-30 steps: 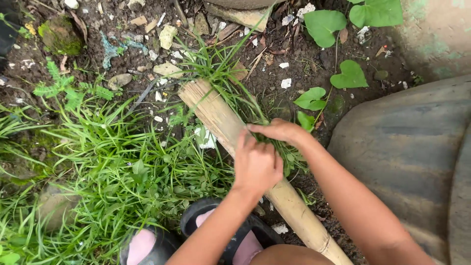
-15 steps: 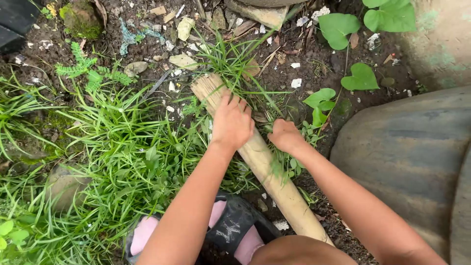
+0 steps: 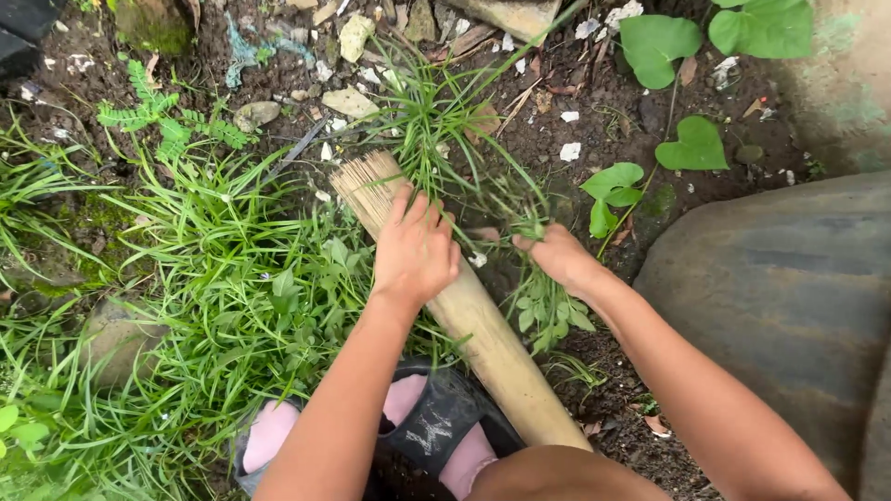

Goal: Remove weeds from the soil around large plant pots and outdoor structures.

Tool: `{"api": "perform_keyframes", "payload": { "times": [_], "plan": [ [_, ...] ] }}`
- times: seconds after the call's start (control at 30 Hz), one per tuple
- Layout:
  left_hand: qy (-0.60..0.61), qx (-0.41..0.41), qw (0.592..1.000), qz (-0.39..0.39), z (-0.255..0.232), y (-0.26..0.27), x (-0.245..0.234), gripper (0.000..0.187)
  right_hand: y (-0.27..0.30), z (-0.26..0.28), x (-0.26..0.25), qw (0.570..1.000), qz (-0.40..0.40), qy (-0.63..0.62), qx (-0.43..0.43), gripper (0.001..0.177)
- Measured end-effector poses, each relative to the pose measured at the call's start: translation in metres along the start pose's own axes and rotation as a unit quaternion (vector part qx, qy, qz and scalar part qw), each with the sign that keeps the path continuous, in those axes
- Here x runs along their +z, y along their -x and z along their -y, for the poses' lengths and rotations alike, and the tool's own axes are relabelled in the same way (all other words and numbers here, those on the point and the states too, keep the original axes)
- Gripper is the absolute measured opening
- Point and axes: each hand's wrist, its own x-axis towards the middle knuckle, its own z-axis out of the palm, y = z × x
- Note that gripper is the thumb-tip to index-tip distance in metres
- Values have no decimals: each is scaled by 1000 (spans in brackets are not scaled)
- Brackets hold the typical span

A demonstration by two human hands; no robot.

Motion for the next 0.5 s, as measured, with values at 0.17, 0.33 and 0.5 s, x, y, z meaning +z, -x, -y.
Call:
{"api": "perform_keyframes", "payload": {
  "times": [0.17, 0.33, 0.5],
  "plan": [
    [36, 9, 999, -32, 2, 3, -6, 58, 74, 18, -90, 980, -136, -13, -148, 33],
    [40, 12, 996, -85, 3, 2, -7, 68, 135, 57, -152, 929, -320, -94, -160, 31],
    [8, -16, 995, -95, 1, 2, -17, 71, -128, -92, -150, 917, -348, 188, -51, 20]
  ]
}}
